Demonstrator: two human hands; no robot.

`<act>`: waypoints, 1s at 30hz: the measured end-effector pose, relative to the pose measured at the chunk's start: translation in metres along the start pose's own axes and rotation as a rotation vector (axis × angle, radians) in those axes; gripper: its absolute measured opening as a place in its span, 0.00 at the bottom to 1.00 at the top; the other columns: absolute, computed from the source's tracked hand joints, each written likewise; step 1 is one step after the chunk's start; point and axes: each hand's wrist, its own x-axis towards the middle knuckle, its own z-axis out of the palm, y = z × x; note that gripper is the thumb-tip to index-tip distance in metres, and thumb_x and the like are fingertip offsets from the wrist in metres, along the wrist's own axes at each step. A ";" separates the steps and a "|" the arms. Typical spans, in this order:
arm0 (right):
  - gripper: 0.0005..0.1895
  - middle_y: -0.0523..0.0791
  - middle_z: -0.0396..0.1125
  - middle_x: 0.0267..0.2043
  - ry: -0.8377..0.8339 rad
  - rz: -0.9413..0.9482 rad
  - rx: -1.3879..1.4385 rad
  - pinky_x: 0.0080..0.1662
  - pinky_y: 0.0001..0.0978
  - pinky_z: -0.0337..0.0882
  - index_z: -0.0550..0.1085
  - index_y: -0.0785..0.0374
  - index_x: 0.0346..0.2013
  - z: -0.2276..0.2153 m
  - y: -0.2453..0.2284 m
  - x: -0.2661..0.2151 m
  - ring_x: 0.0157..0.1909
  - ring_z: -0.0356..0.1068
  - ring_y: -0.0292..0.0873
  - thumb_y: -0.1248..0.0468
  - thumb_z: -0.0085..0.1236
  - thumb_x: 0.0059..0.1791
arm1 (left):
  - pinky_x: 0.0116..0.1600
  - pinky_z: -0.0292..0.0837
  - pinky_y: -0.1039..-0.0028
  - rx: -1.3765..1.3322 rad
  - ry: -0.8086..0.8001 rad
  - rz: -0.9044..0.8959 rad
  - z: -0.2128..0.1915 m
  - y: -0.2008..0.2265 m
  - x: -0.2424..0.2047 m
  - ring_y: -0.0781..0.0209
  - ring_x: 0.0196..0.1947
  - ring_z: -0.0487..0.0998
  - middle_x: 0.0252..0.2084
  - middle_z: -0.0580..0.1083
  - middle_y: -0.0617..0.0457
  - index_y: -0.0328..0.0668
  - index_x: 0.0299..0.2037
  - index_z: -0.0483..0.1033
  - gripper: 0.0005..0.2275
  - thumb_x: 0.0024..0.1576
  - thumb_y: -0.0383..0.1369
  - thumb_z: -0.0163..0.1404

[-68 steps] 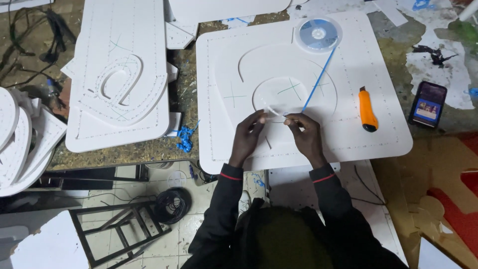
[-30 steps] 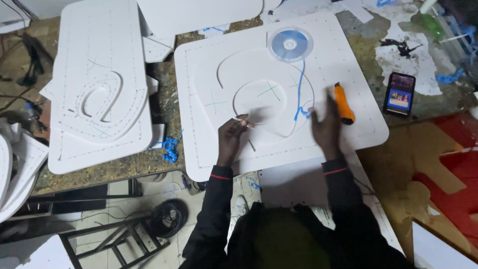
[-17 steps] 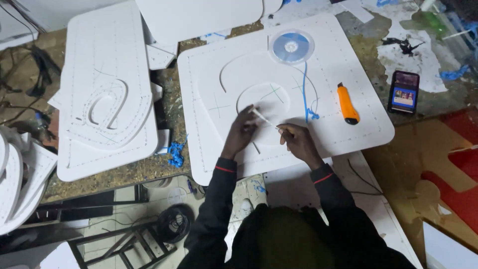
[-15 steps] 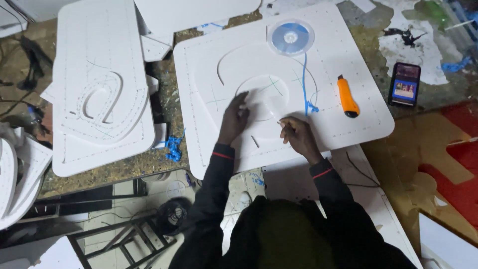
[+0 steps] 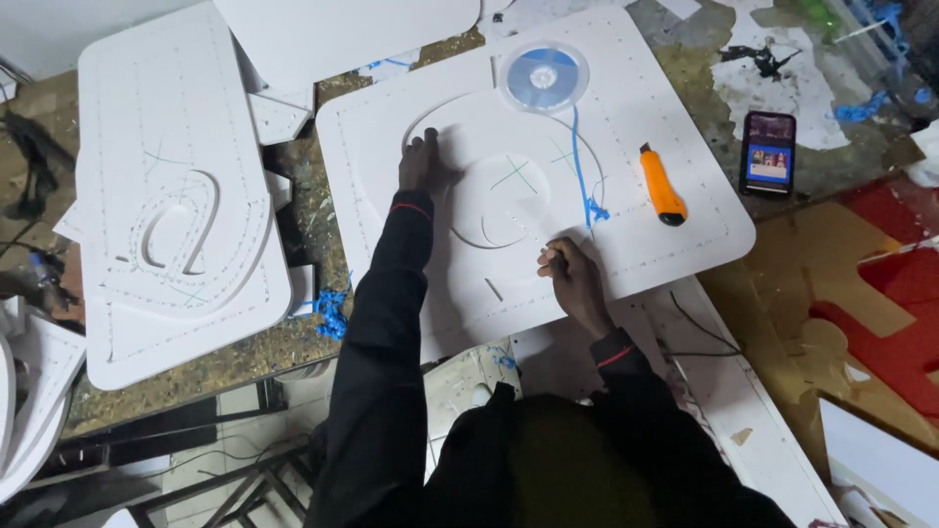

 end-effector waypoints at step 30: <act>0.15 0.51 0.76 0.46 0.008 -0.032 0.611 0.56 0.52 0.87 0.67 0.61 0.53 0.018 -0.042 0.027 0.57 0.84 0.57 0.53 0.44 0.65 | 0.53 0.91 0.49 -1.826 0.875 -0.859 -0.035 0.072 -0.202 0.39 0.45 0.80 0.50 0.71 0.45 0.36 0.48 0.63 0.07 0.75 0.31 0.45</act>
